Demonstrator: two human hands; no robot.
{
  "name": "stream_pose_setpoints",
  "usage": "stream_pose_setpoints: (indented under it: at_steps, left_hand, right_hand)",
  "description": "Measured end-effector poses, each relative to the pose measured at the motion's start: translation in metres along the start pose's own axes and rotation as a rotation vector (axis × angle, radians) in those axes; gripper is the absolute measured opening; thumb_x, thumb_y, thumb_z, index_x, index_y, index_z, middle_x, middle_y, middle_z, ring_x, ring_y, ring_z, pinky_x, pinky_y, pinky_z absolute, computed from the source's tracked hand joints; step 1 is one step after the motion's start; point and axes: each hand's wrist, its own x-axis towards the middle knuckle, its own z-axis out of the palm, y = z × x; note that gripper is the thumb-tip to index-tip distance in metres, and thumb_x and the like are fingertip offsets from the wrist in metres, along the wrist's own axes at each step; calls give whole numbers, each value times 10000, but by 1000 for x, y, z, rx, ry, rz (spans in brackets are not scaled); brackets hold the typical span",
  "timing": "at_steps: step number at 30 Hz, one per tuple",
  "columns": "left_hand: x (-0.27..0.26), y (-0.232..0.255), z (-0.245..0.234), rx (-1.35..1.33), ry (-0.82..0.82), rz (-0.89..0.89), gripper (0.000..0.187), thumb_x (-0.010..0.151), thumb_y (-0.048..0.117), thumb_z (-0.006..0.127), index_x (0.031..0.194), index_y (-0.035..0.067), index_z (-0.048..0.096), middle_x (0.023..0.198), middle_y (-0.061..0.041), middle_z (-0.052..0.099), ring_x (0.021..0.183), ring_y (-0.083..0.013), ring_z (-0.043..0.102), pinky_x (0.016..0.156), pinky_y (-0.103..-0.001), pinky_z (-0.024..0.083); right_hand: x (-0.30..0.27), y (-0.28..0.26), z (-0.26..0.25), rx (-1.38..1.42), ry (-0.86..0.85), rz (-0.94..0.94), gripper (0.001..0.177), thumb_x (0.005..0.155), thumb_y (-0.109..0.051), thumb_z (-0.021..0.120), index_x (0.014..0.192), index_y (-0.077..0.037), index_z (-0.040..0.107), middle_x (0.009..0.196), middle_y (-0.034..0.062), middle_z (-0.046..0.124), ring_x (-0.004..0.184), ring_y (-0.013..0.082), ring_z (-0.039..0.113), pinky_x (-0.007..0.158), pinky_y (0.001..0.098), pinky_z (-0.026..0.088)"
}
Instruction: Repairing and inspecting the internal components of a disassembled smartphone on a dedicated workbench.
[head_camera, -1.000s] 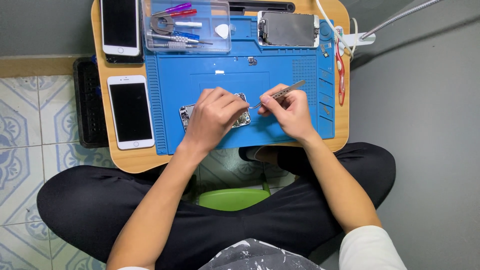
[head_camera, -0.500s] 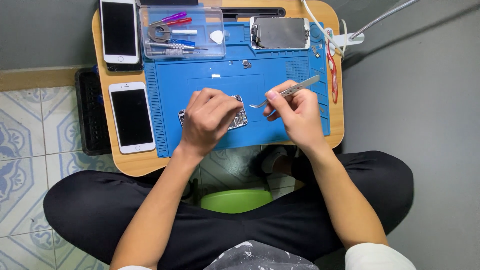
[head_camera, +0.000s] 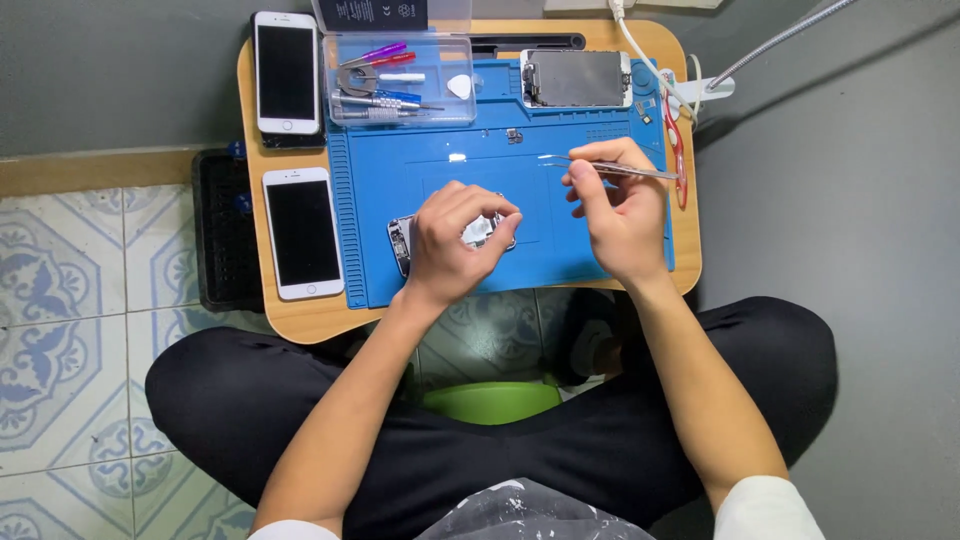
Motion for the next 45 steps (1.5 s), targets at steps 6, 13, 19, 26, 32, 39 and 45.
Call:
stream_pose_setpoints:
  at_steps: [6, 13, 19, 26, 32, 39, 45]
  left_hand:
    - [3, -3, 2, -92, 31, -82, 90, 923, 111, 825, 929, 197, 798, 828, 30, 778, 720, -173, 695, 692, -292, 563]
    - [13, -25, 19, -176, 11, -208, 84, 903, 93, 835, 923, 171, 811, 785, 12, 780, 685, -180, 701, 671, -284, 564]
    - [23, -46, 28, -228, -66, -295, 57, 912, 91, 818, 925, 146, 811, 770, -25, 777, 707, -203, 711, 698, -312, 573]
    - [23, -48, 9, -244, 46, -360, 71, 910, 73, 837, 955, 125, 818, 791, -42, 777, 719, -149, 699, 697, -301, 570]
    - [23, -36, 11, -313, 76, -333, 73, 923, 61, 836, 961, 122, 827, 781, -38, 775, 705, -118, 684, 690, -293, 569]
    - [24, -26, 13, -358, 105, -181, 79, 908, 36, 852, 953, 95, 825, 843, -57, 810, 752, -167, 730, 721, -298, 579]
    - [24, -26, 9, -363, 136, -93, 65, 899, 1, 849, 908, 48, 804, 856, -99, 814, 775, -229, 762, 725, -325, 591]
  right_hand:
    - [8, 38, 5, -3, -3, 23, 105, 1063, -91, 662, 1109, -1, 691, 869, 152, 742, 748, 196, 711, 600, 311, 626]
    - [22, 37, 14, 0, -1, 83, 83, 1037, -96, 691, 1085, -32, 715, 872, 132, 753, 758, 195, 730, 607, 321, 645]
    - [39, 62, 14, 28, -24, 55, 53, 990, -69, 751, 1030, -33, 750, 850, 113, 765, 745, 186, 760, 614, 272, 630]
    - [38, 65, 19, 69, -33, -103, 49, 1002, -60, 739, 1017, -15, 749, 844, 135, 784, 761, 210, 779, 616, 278, 628]
    - [20, 48, 19, 67, -72, -316, 86, 1011, -64, 714, 967, 9, 709, 864, 147, 803, 799, 272, 804, 649, 321, 643]
    - [15, 45, 18, 66, -122, -475, 25, 1010, -36, 692, 1023, -56, 684, 1007, 152, 827, 859, 300, 815, 701, 334, 633]
    - [14, 37, 24, 29, -125, -507, 40, 1037, -76, 669, 1030, -109, 648, 1067, 119, 833, 873, 281, 819, 716, 327, 632]
